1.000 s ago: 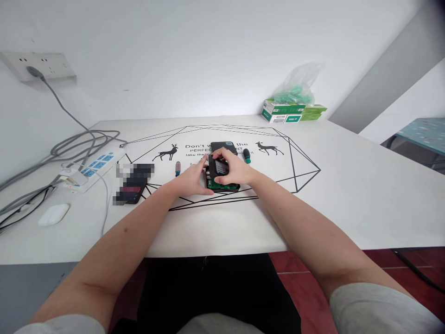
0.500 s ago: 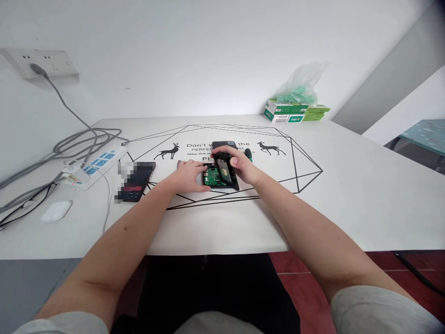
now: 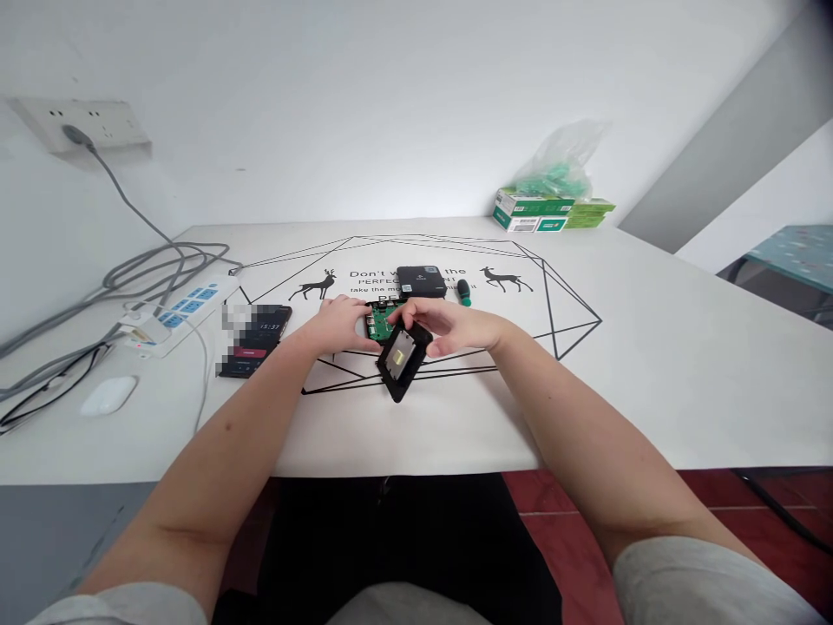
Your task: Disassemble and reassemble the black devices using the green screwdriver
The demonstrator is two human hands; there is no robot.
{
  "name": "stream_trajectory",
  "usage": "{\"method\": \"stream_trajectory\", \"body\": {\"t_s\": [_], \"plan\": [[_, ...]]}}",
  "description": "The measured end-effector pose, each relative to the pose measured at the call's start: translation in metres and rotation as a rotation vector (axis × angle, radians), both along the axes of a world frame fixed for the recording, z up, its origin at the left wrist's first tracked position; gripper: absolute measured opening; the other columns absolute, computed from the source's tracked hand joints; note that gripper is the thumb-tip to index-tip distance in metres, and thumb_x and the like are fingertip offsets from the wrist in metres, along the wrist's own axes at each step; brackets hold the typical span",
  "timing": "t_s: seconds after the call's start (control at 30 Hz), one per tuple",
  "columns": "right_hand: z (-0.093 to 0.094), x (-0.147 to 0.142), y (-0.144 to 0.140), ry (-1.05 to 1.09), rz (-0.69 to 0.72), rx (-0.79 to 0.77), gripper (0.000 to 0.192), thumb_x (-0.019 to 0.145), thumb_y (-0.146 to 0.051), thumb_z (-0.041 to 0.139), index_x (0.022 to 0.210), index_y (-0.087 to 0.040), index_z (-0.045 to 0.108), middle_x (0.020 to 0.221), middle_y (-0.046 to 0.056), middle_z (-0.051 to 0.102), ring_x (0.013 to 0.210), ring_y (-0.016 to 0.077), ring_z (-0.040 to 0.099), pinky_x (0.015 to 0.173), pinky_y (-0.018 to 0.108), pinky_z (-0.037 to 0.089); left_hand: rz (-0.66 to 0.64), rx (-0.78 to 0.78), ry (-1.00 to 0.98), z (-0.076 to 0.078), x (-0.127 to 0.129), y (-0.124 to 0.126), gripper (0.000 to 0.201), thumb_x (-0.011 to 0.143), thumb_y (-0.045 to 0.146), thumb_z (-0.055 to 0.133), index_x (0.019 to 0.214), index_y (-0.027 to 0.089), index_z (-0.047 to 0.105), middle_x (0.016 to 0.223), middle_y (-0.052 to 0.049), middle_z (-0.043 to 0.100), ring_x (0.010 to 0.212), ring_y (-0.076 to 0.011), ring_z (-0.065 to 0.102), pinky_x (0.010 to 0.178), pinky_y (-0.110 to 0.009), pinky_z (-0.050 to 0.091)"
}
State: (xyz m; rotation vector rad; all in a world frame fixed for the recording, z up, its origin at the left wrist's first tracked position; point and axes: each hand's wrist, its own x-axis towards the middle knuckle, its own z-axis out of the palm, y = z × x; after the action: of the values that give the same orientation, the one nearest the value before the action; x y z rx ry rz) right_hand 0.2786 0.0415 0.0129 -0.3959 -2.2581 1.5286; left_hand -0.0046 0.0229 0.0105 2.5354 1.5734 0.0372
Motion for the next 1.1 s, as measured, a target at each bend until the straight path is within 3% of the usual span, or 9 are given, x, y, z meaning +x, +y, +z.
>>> {"method": "stream_trajectory", "body": {"t_s": [0.17,0.3,0.4,0.57,0.67,0.8,0.9,1.0,1.1], "plan": [[0.019,0.017,-0.010,-0.357,0.018,0.131,0.051,0.067,-0.039,0.092,0.104,-0.026,0.059,0.117,0.003,0.063,0.104,0.0217,0.059,0.089,0.034,0.054,-0.004,-0.014,-0.021,-0.004,-0.003,0.004,0.085,0.079,0.080,0.074,0.145,0.026,0.072,0.164,-0.015,0.060,0.154,-0.0466,0.046,0.127,-0.060,0.036],[0.022,0.016,-0.017,-0.605,-0.029,0.183,0.057,0.060,-0.039,0.097,0.104,-0.026,0.062,0.116,0.003,0.060,0.093,0.0215,0.062,0.075,0.033,0.056,-0.005,-0.004,-0.027,-0.005,-0.004,0.003,0.085,0.079,0.079,0.074,0.146,0.026,0.071,0.164,-0.014,0.060,0.155,-0.0454,0.045,0.129,-0.060,0.031],[0.017,0.011,-0.017,-0.624,-0.060,0.190,0.058,0.059,-0.040,0.100,0.105,-0.026,0.068,0.119,0.004,0.059,0.088,0.0200,0.065,0.073,0.034,0.058,-0.018,-0.008,-0.038,-0.003,-0.005,0.001,0.085,0.082,0.079,0.071,0.148,0.026,0.070,0.164,-0.013,0.060,0.156,-0.0447,0.043,0.131,-0.059,0.030],[0.012,0.009,-0.014,-0.549,-0.044,0.160,0.078,0.063,-0.042,0.100,0.136,-0.029,0.073,0.135,0.007,0.064,0.085,0.0172,0.068,0.074,0.033,0.059,-0.005,-0.015,-0.051,-0.001,-0.003,-0.003,0.087,0.088,0.084,0.058,0.147,0.021,0.070,0.168,-0.016,0.055,0.160,-0.0445,0.039,0.132,-0.059,0.028],[0.013,0.006,-0.015,-0.546,-0.105,0.165,0.084,0.063,-0.040,0.100,0.141,-0.028,0.072,0.136,0.008,0.068,0.079,0.0156,0.068,0.073,0.032,0.057,-0.005,-0.010,-0.066,-0.003,-0.002,-0.002,0.087,0.086,0.083,0.062,0.146,0.020,0.068,0.166,-0.017,0.057,0.159,-0.0457,0.040,0.131,-0.060,0.029],[0.015,-0.001,-0.016,-0.552,-0.203,0.271,0.068,0.062,-0.041,0.100,0.124,-0.025,0.077,0.111,0.003,0.075,0.076,0.0165,0.066,0.068,0.030,0.051,-0.016,0.002,-0.083,-0.004,-0.001,0.000,0.081,0.086,0.078,0.065,0.142,0.020,0.068,0.155,-0.017,0.066,0.155,-0.0440,0.045,0.128,-0.056,0.035],[0.013,-0.007,-0.015,-0.531,-0.290,0.358,0.044,0.076,-0.042,0.092,0.113,-0.022,0.077,0.095,0.002,0.074,0.075,0.0177,0.063,0.069,0.031,0.047,-0.021,-0.006,-0.100,-0.005,-0.003,0.002,0.083,0.085,0.076,0.067,0.145,0.019,0.066,0.156,-0.017,0.065,0.154,-0.0427,0.047,0.128,-0.055,0.037],[0.004,-0.016,-0.012,-0.496,-0.414,0.507,0.022,0.088,-0.031,0.080,0.106,-0.020,0.075,0.093,0.004,0.073,0.079,0.0193,0.062,0.074,0.032,0.045,-0.021,-0.014,-0.113,-0.006,-0.005,0.002,0.082,0.084,0.075,0.068,0.146,0.021,0.067,0.166,-0.017,0.058,0.158,-0.0437,0.043,0.130,-0.057,0.035],[-0.010,-0.027,-0.010,-0.465,-0.426,0.620,0.014,0.092,-0.026,0.076,0.102,-0.018,0.074,0.102,0.009,0.072,0.089,0.0223,0.064,0.080,0.034,0.046,-0.017,-0.019,-0.113,-0.005,-0.004,0.000,0.082,0.084,0.076,0.068,0.146,0.022,0.067,0.171,-0.016,0.053,0.162,-0.0447,0.038,0.133,-0.059,0.032]]}}
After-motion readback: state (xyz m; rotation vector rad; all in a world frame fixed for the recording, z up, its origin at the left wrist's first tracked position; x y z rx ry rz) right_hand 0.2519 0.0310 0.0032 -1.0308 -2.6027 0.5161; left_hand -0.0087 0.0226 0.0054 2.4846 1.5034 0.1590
